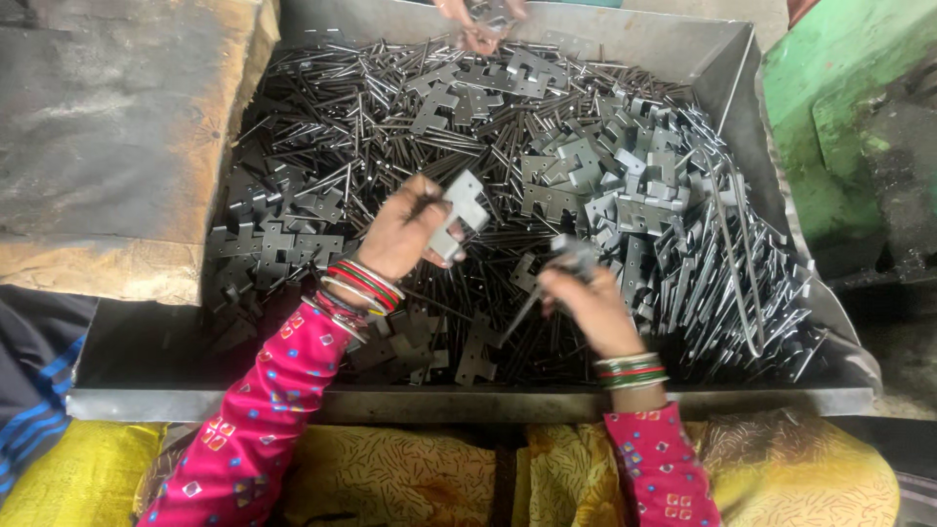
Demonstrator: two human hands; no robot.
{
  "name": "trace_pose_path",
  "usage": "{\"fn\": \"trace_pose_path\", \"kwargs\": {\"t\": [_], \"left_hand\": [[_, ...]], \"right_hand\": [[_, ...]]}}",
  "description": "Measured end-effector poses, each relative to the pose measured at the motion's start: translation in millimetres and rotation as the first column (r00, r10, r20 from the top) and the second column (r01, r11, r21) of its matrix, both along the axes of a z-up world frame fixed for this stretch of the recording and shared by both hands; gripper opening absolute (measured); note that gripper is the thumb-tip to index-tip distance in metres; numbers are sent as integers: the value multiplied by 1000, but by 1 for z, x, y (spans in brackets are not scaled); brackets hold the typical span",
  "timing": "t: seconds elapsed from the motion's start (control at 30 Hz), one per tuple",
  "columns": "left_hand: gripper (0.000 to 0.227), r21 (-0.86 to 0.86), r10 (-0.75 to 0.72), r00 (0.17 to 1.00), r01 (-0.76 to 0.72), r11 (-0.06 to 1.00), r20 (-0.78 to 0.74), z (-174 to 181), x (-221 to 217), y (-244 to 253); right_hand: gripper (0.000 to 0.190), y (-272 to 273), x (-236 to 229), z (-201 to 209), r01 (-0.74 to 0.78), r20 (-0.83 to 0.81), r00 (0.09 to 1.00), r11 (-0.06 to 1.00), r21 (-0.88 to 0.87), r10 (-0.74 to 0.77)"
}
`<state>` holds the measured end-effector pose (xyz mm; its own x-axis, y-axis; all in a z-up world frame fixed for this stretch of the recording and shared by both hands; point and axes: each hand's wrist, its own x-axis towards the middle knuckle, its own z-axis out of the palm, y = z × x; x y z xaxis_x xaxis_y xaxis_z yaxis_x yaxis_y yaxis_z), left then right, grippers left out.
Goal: The person sorts small metal hinge-like parts from a large mixed pile in a metal bin, separating them by hand into a distinct pile. A coworker across the bin also sorts parts and places them onto a wooden board.
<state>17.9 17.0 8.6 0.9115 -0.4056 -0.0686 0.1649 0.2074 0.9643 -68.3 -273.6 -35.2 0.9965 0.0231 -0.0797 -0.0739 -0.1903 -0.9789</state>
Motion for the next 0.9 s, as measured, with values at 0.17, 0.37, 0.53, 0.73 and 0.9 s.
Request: {"fn": "trace_pose_path", "kwargs": {"t": [0.17, 0.37, 0.53, 0.73, 0.9], "left_hand": [[16, 35, 67, 995, -70, 997, 76, -1, -14, -21], [60, 577, -174, 894, -109, 810, 413, -14, -83, -72], [36, 661, -106, 851, -315, 681, 514, -4, -62, -55], [34, 534, -237, 552, -834, -141, 799, 25, 7, 65], [26, 449, -6, 553, -683, -576, 833, 32, 31, 198]], "right_hand": [[26, -18, 4, 28, 199, -225, 973, 704, 681, -57], [60, 41, -10, 8, 217, -346, 938, 736, 641, 24], [55, 38, -8, 7, -9, -185, 982, 994, 107, 29], [40, 28, 7, -4, 118, 201, 969, 444, -888, 145], [46, 29, 15, -17, 66, 130, 975, 321, -945, 179]]}}
